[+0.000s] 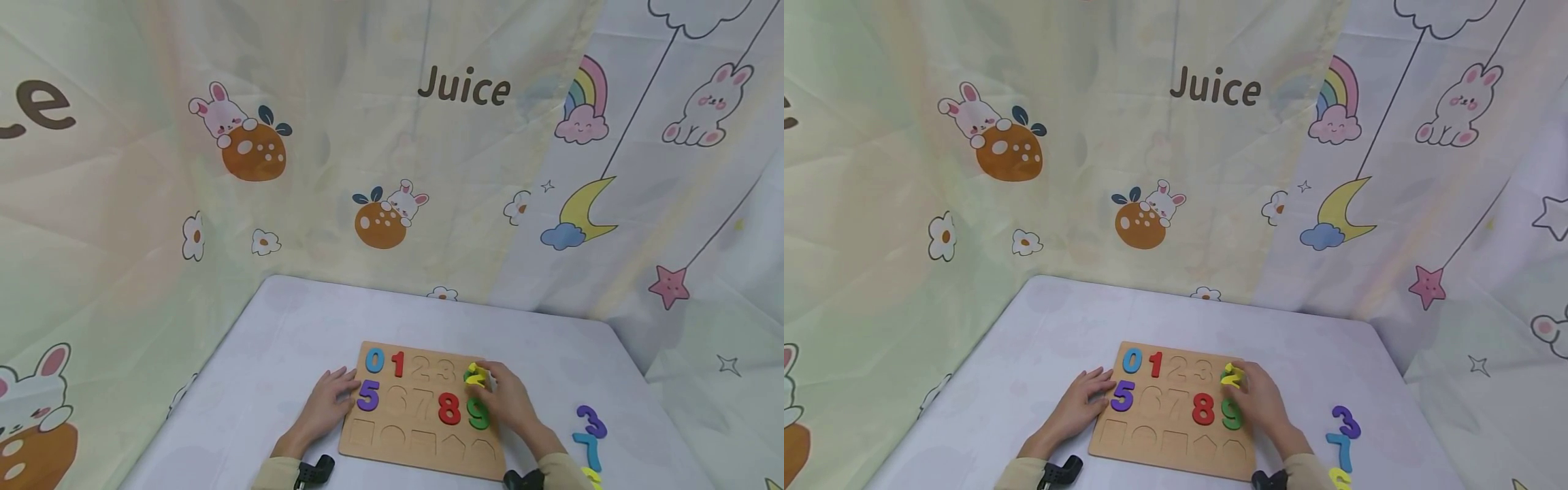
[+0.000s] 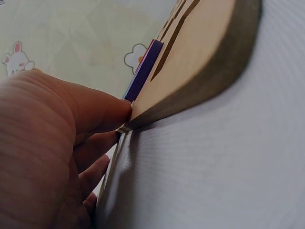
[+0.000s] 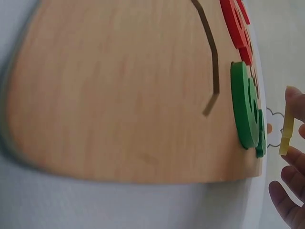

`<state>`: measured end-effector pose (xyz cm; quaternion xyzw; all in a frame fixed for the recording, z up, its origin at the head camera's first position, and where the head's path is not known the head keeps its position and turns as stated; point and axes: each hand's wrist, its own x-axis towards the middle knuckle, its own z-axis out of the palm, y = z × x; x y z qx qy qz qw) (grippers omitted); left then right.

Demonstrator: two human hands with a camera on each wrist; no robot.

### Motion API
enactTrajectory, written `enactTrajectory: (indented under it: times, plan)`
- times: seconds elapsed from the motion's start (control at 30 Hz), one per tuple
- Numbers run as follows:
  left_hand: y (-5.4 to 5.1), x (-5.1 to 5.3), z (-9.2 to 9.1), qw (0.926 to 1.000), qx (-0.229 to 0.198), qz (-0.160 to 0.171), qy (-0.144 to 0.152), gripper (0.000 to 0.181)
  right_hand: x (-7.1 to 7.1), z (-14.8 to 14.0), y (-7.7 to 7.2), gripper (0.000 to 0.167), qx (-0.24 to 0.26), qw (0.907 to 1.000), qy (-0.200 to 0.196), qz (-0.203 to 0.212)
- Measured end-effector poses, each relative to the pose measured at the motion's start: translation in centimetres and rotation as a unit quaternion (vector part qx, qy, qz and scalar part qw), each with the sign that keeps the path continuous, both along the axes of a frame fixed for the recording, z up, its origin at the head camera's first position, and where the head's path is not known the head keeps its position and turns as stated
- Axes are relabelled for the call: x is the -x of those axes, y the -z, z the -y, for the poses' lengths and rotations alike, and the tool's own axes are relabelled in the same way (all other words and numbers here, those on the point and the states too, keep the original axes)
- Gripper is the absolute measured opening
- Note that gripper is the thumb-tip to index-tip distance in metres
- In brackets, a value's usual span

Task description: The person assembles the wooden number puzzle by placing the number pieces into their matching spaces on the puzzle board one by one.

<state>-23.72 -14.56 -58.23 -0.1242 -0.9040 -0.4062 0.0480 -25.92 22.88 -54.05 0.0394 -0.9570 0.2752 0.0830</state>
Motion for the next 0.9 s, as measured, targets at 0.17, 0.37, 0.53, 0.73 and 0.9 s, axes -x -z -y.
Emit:
enactTrajectory:
  times: [0.17, 0.37, 0.53, 0.73, 0.9]
  plan:
    - [0.0, -0.1, 0.0, 1.0, -0.001, -0.004, 0.002, 0.033, -0.1, 0.6, 0.0, 0.055, 0.005, 0.9998, -0.014, -0.01]
    - [0.0, 0.0, 0.1, 1.0, -0.003, -0.007, 0.003, 0.033, 0.0, 1.2, 0.4, 0.056, 0.002, 0.9996, -0.026, -0.006]
    - [0.2, 0.0, 0.1, 0.9999, -0.004, -0.014, 0.006, 0.032, 0.2, 1.7, 0.5, 0.056, -0.009, 0.9992, -0.039, -0.008]
    - [0.2, 0.1, 0.1, 0.9999, -0.002, -0.01, 0.005, 0.032, 0.3, 2.1, 0.4, 0.056, -0.012, 0.9991, -0.041, -0.007]
    - [0.1, 0.1, 0.1, 0.9999, -0.001, -0.011, 0.006, 0.032, 0.3, 2.5, 0.4, 0.058, -0.007, 0.9992, -0.04, 0.008]
